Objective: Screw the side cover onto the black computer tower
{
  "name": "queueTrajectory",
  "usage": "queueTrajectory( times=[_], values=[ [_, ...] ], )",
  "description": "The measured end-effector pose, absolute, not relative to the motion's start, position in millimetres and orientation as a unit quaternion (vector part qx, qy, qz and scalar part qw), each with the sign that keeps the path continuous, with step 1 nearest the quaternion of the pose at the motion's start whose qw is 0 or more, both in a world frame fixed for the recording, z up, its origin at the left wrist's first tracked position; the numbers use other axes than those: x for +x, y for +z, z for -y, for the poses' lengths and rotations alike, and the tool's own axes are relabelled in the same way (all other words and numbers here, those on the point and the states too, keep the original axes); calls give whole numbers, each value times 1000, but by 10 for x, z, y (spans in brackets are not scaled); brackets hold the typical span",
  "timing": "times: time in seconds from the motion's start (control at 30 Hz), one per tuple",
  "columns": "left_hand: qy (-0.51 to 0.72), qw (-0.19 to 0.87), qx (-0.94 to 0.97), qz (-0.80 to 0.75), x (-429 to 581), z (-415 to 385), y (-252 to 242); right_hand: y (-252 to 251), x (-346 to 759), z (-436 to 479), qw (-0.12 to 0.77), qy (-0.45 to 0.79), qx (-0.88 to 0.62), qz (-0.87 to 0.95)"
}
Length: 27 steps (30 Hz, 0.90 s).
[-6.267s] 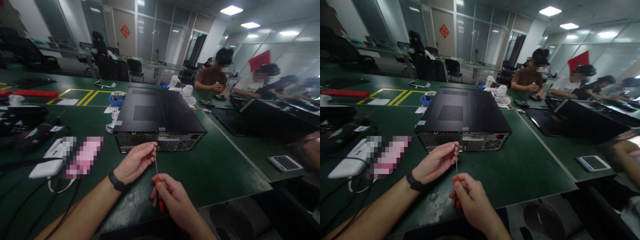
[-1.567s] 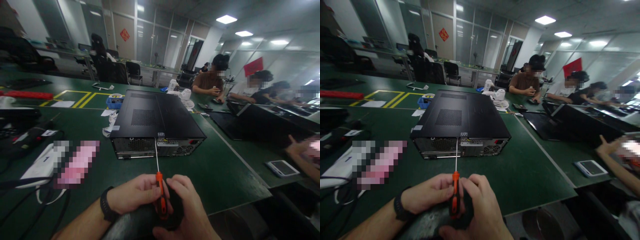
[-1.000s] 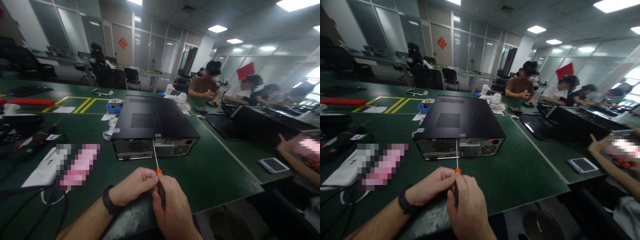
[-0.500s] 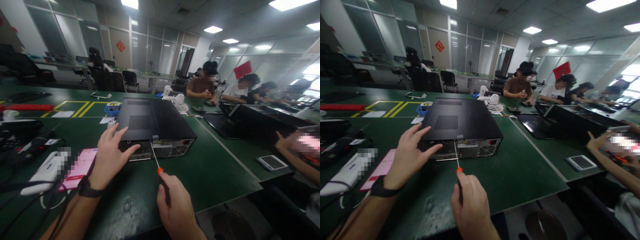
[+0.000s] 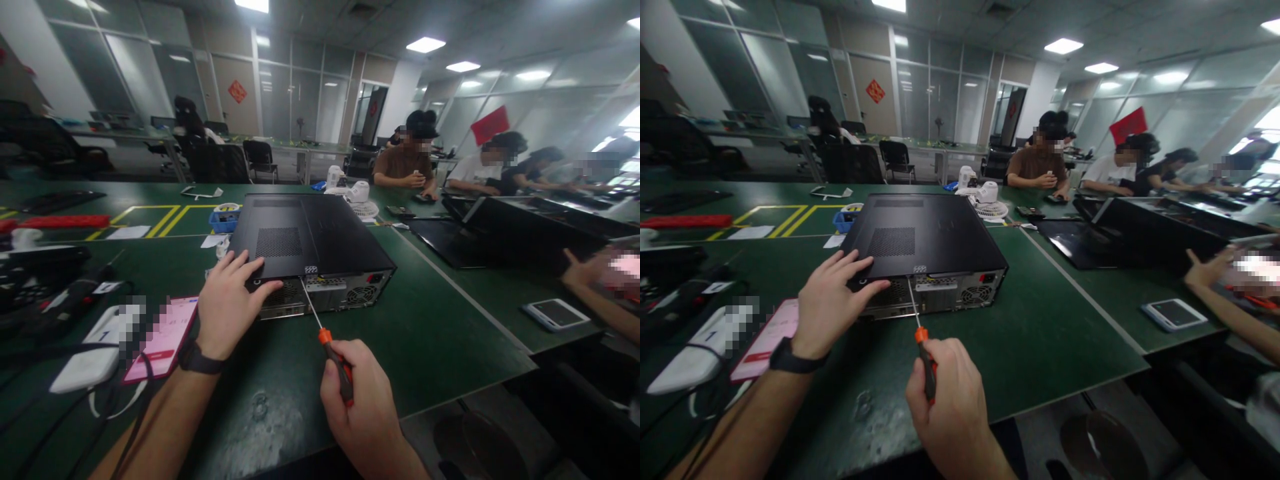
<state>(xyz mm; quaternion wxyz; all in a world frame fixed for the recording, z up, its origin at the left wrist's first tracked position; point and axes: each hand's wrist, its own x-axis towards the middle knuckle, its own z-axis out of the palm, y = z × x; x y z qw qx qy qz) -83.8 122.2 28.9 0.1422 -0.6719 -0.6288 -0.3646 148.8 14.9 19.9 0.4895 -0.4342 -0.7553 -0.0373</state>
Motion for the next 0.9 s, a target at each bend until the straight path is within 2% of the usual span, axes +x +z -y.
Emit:
queueTrajectory(
  times=[0.53,0.9],
  values=[
    [-391,139,-661,625,-734,-1267,289,253,1415,-195,468,-61,-439,764],
    [-393,125,-656,632,-526,-1456,293,246,1570,-408,489,-54,-478,727]
  ],
)
